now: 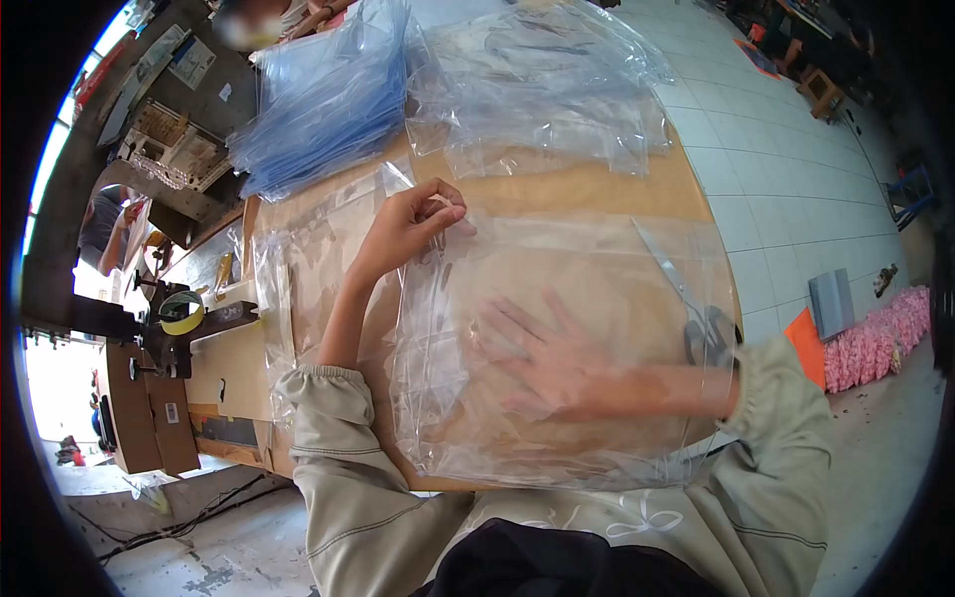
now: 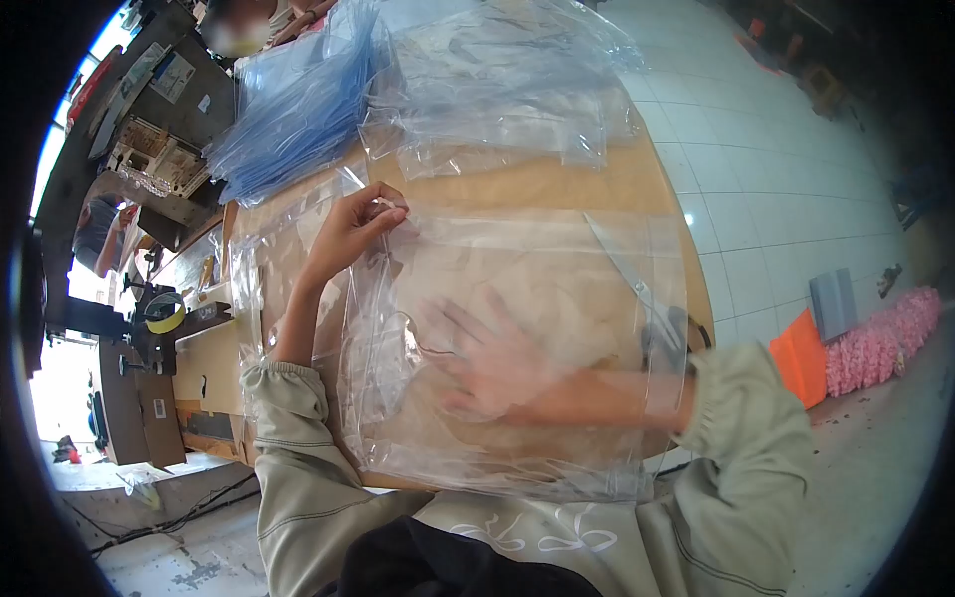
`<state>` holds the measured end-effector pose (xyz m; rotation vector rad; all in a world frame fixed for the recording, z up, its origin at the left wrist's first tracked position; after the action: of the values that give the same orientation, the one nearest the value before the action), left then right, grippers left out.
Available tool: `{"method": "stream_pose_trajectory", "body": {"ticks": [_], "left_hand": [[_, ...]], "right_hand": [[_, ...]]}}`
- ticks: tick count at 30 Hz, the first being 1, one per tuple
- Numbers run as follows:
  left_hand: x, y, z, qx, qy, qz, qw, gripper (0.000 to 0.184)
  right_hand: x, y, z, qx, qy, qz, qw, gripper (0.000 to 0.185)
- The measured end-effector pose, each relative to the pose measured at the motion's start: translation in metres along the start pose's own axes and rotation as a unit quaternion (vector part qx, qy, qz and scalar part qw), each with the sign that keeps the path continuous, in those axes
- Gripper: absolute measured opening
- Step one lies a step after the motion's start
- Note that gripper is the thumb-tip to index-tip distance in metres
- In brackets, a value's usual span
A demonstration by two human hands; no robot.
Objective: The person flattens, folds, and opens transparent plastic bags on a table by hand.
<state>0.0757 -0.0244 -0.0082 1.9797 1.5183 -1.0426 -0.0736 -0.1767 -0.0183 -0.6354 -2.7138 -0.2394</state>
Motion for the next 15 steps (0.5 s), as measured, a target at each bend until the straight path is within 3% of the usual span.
{"method": "stream_pose_trajectory", "body": {"ticks": [2,4,6,8,10,12,14,15], "left_hand": [[-0.010,0.003,-0.006,-0.047,-0.072,0.097,0.992,0.018],[-0.024,-0.011,-0.005,-0.053,-0.115,0.126,0.984,0.016],[-0.044,-0.015,-0.013,-0.082,-0.120,0.155,0.977,0.013],[-0.062,-0.023,-0.015,-0.117,-0.107,0.160,0.974,0.009],[-0.079,-0.036,-0.018,-0.169,-0.031,0.211,0.962,0.006],[-0.100,-0.052,-0.014,-0.221,0.051,0.276,0.934,0.012],[-0.132,-0.074,-0.004,-0.264,0.178,0.400,0.860,0.015],[-0.143,-0.083,0.004,-0.255,0.203,0.450,0.832,0.015]], "right_hand": [[-0.003,-0.038,-0.012,0.073,0.004,-0.024,0.997,0.063],[-0.001,-0.079,-0.025,0.173,0.036,-0.034,0.984,0.060],[-0.028,-0.113,-0.048,0.155,0.185,-0.030,0.970,0.047],[-0.051,-0.143,-0.105,0.210,0.368,0.074,0.903,0.032],[-0.099,-0.177,-0.168,0.166,0.205,0.256,0.930,0.025],[-0.135,-0.177,-0.229,0.001,0.119,0.357,0.926,0.024],[-0.129,-0.122,-0.254,-0.125,0.115,0.275,0.946,0.028],[-0.120,-0.089,-0.250,-0.126,0.130,0.230,0.956,0.029]]}}
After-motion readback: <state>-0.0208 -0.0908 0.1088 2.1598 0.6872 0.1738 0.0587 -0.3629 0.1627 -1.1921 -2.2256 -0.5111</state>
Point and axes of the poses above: each hand's wrist, its own y-axis towards the middle knuckle, its own z-axis out of the palm, x = y × z, the point moved 8 cm from there along y, towards the middle knuckle, and after that the axes turned 5 degrees about y, right-handed, at the moved point
